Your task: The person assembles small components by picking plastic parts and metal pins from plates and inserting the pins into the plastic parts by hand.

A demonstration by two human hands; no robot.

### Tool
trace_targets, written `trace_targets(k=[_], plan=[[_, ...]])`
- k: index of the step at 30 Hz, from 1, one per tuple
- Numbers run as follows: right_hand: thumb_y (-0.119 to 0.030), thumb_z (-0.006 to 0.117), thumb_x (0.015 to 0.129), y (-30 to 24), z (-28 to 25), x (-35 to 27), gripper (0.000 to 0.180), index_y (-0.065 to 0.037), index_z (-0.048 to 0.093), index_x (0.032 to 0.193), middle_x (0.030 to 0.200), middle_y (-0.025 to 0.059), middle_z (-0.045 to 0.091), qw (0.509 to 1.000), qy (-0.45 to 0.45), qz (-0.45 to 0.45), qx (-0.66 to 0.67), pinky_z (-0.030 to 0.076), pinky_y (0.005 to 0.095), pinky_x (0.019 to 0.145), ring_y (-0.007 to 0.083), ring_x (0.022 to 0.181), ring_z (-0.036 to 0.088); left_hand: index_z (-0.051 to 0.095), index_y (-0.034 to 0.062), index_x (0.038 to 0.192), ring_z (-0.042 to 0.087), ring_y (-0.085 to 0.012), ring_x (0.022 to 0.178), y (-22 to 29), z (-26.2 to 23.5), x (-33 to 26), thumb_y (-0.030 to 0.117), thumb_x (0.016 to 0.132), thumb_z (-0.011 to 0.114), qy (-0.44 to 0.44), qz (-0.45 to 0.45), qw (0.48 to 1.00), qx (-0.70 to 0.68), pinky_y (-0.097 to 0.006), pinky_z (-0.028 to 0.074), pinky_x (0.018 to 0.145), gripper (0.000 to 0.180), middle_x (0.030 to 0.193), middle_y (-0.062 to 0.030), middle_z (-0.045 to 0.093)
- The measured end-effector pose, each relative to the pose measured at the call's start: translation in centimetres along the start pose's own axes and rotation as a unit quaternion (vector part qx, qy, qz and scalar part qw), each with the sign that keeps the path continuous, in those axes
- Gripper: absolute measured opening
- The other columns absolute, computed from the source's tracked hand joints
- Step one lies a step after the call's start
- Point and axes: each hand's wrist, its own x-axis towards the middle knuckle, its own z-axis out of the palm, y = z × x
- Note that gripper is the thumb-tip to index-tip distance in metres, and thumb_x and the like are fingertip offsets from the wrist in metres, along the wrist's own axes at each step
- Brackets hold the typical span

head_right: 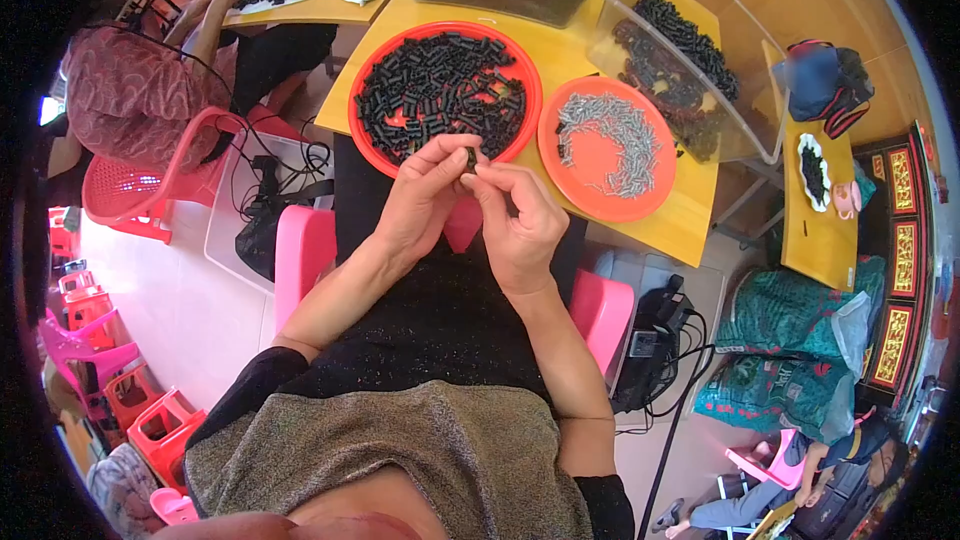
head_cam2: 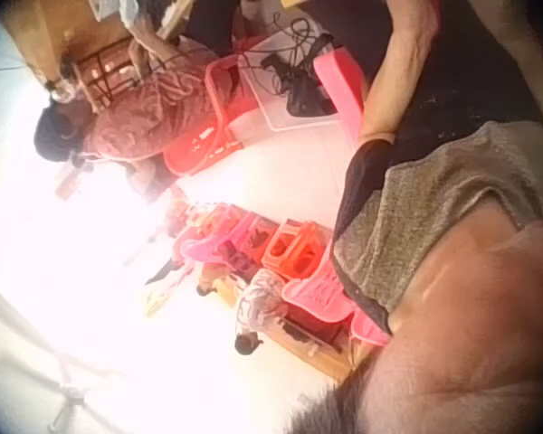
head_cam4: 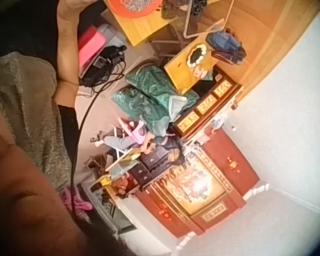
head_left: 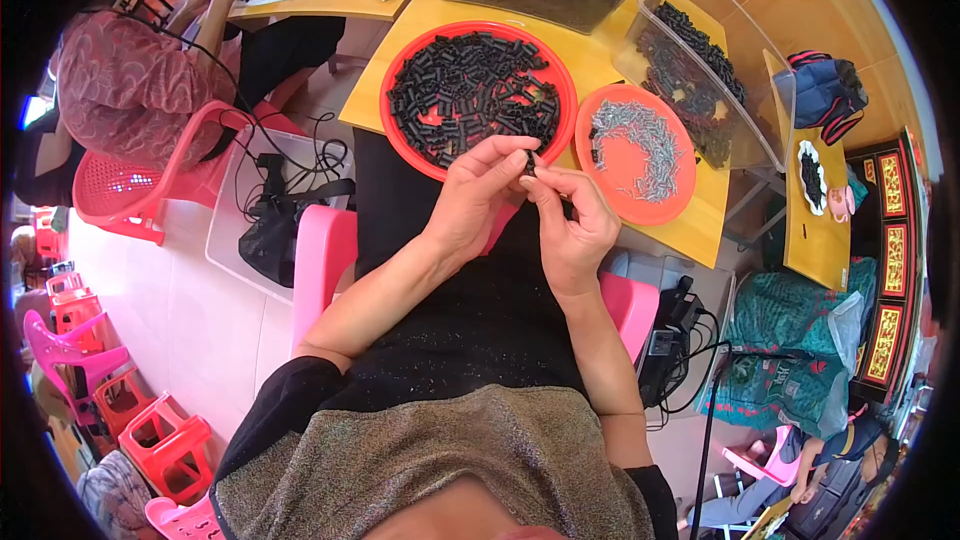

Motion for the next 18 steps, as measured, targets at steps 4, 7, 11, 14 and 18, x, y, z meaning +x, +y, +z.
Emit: trace_targets(k=[4,7,11,14,18], plan=[[0.005,0.081,0.091,-0.8,-0.8,0.1,0.013,0.003,0.074,0.101,0.092,0.007,0.074,1.0,-0.015,0.02,0.015,0.057,0.0265,0.074,0.0118,0.079,0.068,0.068,0.006,0.129,0.069,-0.0102,0.095,-0.2,0.0,0.0,0.014,0.108,0.065,-0.012,-0.018,1.0,-0.004,-0.028,0.055,0.086,0.022,0.109,-0.0037,0.074],[0.002,0.084,0.087,-2.4,-2.0,1.6,0.024,0.001,0.075,0.109,0.097,0.0054,0.07,0.996,-0.068,0.041,-0.032,0.056,0.0295,0.079,0.0136,0.085,0.067,0.066,0.0069,0.132,0.068,-0.01,0.096,0.4,0.2,0.0,0.015,0.108,0.065,-0.01,-0.024,1.0,0.002,-0.028,0.054,0.086,0.025,0.109,-0.0033,0.074],[-0.002,0.086,0.085,-2.0,-2.8,3.6,0.038,0.0,0.073,0.12,0.115,0.0093,0.065,0.985,-0.15,-0.048,-0.064,0.057,0.0319,0.081,0.0175,0.092,0.069,0.06,0.0082,0.138,0.068,-0.009,0.099,0.8,0.0,0.2,0.016,0.108,0.065,-0.037,-0.016,0.999,0.018,-0.026,0.054,0.087,0.031,0.109,-0.0026,0.072],[-0.003,0.086,0.083,-2.0,-3.4,4.4,0.04,0.0,0.072,0.12,0.118,0.0101,0.063,0.975,-0.198,-0.073,-0.068,0.056,0.0356,0.085,0.0221,0.098,0.067,0.058,0.0082,0.138,0.067,-0.0076,0.096,1.1,0.6,0.2,0.016,0.108,0.067,-0.025,-0.032,0.999,0.031,-0.024,0.053,0.084,0.032,0.109,-0.0015,0.071],[-0.007,0.086,0.083,-0.9,-3.9,4.4,0.038,0.0,0.071,0.117,0.118,0.0122,0.064,0.966,-0.201,-0.124,-0.103,0.056,0.0399,0.085,0.0281,0.099,0.067,0.061,0.008,0.134,0.065,-0.006,0.095,0.7,0.4,0.3,0.02,0.108,0.066,-0.032,-0.065,0.997,0.024,-0.023,0.052,0.082,0.029,0.11,-0.0002,0.071]])
